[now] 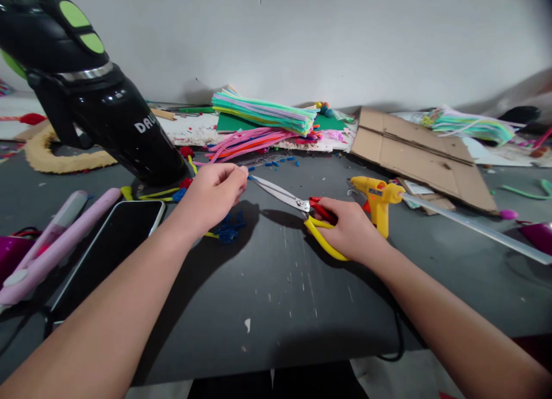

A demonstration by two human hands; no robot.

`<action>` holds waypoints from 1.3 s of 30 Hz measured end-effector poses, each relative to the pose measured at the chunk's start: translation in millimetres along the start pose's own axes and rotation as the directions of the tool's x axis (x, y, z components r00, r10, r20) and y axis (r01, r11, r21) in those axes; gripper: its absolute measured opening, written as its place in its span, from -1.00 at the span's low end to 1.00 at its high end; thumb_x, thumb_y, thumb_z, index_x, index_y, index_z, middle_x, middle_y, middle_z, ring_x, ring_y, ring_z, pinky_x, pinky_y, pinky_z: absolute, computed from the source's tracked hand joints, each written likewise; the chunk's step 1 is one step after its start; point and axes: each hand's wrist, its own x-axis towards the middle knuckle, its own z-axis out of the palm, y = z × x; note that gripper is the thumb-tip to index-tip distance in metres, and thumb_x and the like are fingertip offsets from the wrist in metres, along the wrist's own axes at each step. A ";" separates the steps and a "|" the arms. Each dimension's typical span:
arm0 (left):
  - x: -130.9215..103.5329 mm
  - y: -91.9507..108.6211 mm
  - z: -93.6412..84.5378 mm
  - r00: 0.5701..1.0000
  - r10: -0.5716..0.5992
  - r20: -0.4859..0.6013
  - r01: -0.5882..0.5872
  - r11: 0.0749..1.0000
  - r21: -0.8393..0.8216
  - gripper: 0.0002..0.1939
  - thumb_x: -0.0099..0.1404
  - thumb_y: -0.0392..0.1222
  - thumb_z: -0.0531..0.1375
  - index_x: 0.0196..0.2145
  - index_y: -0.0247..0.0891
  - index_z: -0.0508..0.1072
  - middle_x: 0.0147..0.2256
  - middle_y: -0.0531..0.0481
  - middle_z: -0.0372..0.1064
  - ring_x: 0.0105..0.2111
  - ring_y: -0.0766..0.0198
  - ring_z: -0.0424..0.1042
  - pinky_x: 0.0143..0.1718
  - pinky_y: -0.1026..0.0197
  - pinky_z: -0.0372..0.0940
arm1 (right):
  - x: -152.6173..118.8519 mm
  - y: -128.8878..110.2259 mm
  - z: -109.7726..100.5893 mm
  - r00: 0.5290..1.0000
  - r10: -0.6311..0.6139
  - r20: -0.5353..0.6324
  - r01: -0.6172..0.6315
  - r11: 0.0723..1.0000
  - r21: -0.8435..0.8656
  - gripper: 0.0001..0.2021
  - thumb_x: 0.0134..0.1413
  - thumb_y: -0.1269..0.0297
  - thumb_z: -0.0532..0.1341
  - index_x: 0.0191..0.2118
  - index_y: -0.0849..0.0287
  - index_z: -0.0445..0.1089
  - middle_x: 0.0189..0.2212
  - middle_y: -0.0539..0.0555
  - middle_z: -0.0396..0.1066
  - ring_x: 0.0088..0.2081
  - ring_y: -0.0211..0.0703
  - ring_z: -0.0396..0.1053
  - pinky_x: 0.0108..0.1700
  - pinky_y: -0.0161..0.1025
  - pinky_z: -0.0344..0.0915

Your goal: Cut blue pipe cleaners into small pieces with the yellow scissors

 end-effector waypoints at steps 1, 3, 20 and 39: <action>-0.1 0.1 0.2 1.000 0.001 0.002 -0.001 1.000 -0.001 -0.63 0.30 -0.06 0.10 -0.62 -0.23 0.19 -0.63 0.07 0.06 -0.62 0.38 0.14 -0.57 0.27 0.04 | 0.1 0.3 -0.1 1.000 -0.004 0.001 0.004 1.000 -0.001 -0.81 -0.09 0.31 0.19 -0.50 0.13 0.10 -0.58 -0.08 0.17 -0.50 -0.30 0.00 -0.43 -0.30 -0.03; -0.4 0.5 0.7 1.000 0.004 -0.001 -0.005 1.000 -0.003 -0.63 0.30 -0.07 0.09 -0.62 -0.23 0.19 -0.64 0.08 0.06 -0.63 0.39 0.14 -0.58 0.27 0.04 | 0.1 1.2 -0.1 1.000 -0.015 0.004 0.015 1.000 0.000 -0.83 -0.09 0.32 0.18 -0.50 0.13 0.11 -0.58 -0.08 0.16 -0.50 -0.30 0.00 -0.43 -0.30 -0.03; -0.6 0.6 0.4 0.999 0.021 0.037 -0.022 0.999 0.035 -0.62 0.32 -0.07 0.07 -0.61 -0.24 0.18 -0.63 0.07 0.08 -0.61 0.38 0.14 -0.57 0.27 0.03 | -0.1 5.2 0.1 1.000 -0.022 0.003 0.022 1.000 -0.017 -0.82 -0.09 0.33 0.17 -0.52 0.14 0.10 -0.61 -0.09 0.12 -0.51 -0.30 0.00 -0.45 -0.30 -0.06; -0.5 6.1 -0.1 1.000 -0.010 0.016 0.009 0.999 0.049 -0.62 0.31 -0.03 0.07 -0.59 -0.22 0.14 -0.62 0.05 0.09 -0.58 0.35 0.17 -0.53 0.25 0.09 | -1.3 -1.1 -1.8 0.999 0.039 -0.002 -0.039 0.999 0.036 -0.79 -0.07 0.28 0.22 -0.51 0.13 0.12 -0.58 -0.11 0.15 -0.49 -0.31 0.01 -0.45 -0.31 -0.03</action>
